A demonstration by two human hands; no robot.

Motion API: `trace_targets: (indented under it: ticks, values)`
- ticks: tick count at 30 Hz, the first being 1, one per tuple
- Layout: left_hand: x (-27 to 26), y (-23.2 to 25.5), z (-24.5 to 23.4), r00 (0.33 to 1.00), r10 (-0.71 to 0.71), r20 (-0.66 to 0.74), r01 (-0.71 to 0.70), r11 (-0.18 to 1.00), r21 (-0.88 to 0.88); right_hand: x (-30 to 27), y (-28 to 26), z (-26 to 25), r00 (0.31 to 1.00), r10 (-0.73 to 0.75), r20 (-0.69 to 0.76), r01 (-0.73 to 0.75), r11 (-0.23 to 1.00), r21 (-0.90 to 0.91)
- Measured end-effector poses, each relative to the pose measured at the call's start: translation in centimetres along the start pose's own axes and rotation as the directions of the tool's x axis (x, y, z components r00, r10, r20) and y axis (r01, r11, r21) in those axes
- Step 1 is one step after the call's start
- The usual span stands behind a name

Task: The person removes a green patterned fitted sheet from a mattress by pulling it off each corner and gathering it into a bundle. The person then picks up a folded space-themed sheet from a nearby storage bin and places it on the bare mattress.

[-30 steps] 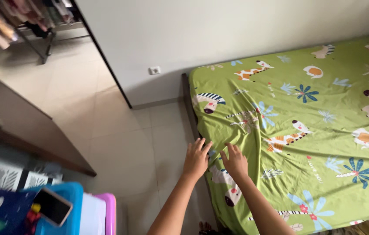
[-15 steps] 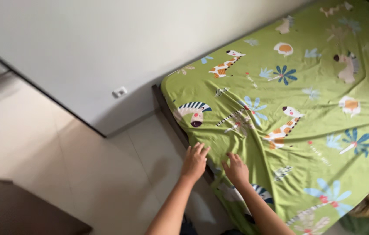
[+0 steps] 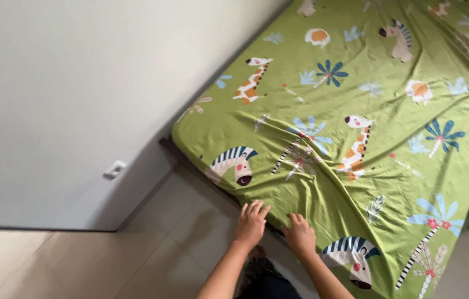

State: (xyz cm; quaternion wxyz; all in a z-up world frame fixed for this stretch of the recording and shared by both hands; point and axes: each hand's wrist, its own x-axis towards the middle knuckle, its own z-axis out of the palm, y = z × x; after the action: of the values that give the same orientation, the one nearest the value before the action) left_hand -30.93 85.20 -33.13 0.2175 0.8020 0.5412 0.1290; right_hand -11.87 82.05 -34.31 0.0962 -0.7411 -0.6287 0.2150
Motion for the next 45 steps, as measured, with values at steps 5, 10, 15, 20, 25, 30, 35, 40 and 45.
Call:
trace_targets:
  ticks: [5, 10, 15, 20, 25, 30, 35, 40, 45]
  values:
    - [2.8, -3.4, 2.2, 0.997, 0.074, 0.016, -0.074, 0.997, -0.001, 2.2, -0.1, 3.9, 0.997, 0.075, 0.020, -0.074, 0.997, -0.009]
    - [4.2, -5.5, 4.6, 0.991, 0.127, 0.042, -0.126, 0.992, -0.009, 3.9, 0.1, 7.3, 0.990, 0.126, 0.061, -0.123, 0.991, -0.053]
    - [5.2, -8.0, 5.9, 0.979, 0.179, 0.097, -0.172, 0.982, -0.076, 4.8, -0.5, 10.5, 0.984, 0.169, 0.053, -0.167, 0.985, -0.034]
    - [6.4, -10.2, 7.9, 0.960, 0.234, 0.154, -0.220, 0.970, -0.101, 5.9, -0.4, 13.6, 0.979, 0.204, -0.019, -0.205, 0.979, -0.024]
    - [6.8, -12.4, 9.4, 0.947, 0.269, 0.175, -0.253, 0.961, -0.108, 6.5, -1.3, 15.9, 0.964, 0.199, -0.177, -0.214, 0.974, -0.073]
    - [7.4, -14.7, 11.0, 0.937, 0.317, 0.144, -0.298, 0.944, -0.140, 7.0, -2.3, 17.4, 0.946, 0.180, -0.268, -0.223, 0.965, -0.139]
    - [8.1, -15.6, 12.7, 0.927, 0.371, 0.051, -0.366, 0.926, -0.090, 7.5, -2.4, 18.2, 0.965, 0.105, -0.239, -0.171, 0.946, -0.275]
    - [8.6, -15.5, 14.8, 0.914, 0.404, 0.041, -0.405, 0.914, 0.035, 7.3, -1.4, 19.3, 0.944, -0.034, -0.328, -0.081, 0.940, -0.331]
    - [9.2, -15.3, 16.6, 0.900, 0.434, 0.036, -0.433, 0.883, 0.184, 8.3, -0.8, 20.7, 0.964, 0.068, -0.258, -0.153, 0.933, -0.325]
